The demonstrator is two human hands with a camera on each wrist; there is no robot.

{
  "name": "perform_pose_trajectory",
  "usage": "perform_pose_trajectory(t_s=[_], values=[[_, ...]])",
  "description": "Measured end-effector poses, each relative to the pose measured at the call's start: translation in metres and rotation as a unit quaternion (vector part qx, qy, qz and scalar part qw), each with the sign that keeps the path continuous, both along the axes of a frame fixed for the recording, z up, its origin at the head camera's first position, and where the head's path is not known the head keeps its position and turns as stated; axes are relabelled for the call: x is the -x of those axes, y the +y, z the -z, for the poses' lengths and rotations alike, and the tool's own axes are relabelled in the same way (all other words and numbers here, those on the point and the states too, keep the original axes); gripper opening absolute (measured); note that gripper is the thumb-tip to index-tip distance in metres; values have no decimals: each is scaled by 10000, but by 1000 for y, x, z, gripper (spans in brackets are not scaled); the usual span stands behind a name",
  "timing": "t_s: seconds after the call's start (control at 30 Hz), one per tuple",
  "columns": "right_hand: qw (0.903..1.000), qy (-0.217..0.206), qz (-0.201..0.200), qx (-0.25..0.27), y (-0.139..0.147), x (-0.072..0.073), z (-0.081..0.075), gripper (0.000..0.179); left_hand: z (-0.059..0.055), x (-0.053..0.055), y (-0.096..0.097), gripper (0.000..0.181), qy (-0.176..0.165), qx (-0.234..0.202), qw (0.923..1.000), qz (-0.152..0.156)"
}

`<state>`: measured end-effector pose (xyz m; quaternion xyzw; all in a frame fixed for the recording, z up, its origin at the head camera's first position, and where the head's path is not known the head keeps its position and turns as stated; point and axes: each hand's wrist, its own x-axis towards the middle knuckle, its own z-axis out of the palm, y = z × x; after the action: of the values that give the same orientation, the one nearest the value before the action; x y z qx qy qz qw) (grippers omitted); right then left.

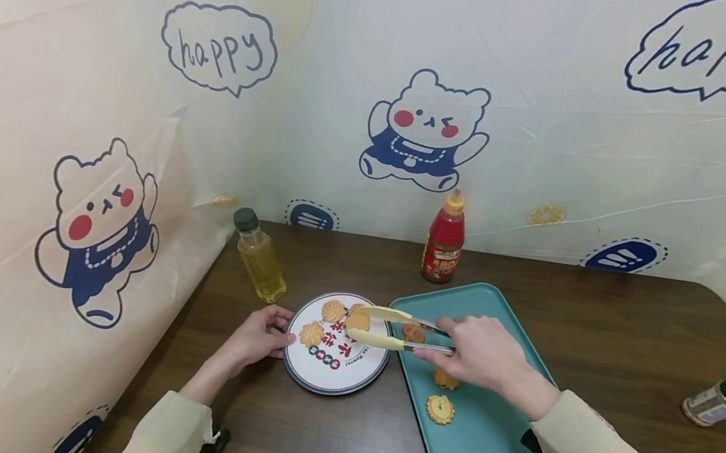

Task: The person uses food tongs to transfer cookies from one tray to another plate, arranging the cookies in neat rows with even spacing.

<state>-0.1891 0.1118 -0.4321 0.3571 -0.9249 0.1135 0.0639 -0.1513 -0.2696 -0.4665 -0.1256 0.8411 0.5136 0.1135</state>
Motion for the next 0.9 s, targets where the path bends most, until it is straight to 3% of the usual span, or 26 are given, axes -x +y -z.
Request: perform_pose_trajectory(t_s=[0.2,0.43,0.9], values=[[9997,-228,-43,-92,-12,-4,5,55,-1,0,0,41,4,-48,10000,17],[9992,-341,-101,-169,-24,-5,9,68,0,0,-1,42,-17,-14,10000,-3],[9987,-409,-144,-284,-30,-5,14,73,1,0,-2,43,-49,-17,10000,-4]])
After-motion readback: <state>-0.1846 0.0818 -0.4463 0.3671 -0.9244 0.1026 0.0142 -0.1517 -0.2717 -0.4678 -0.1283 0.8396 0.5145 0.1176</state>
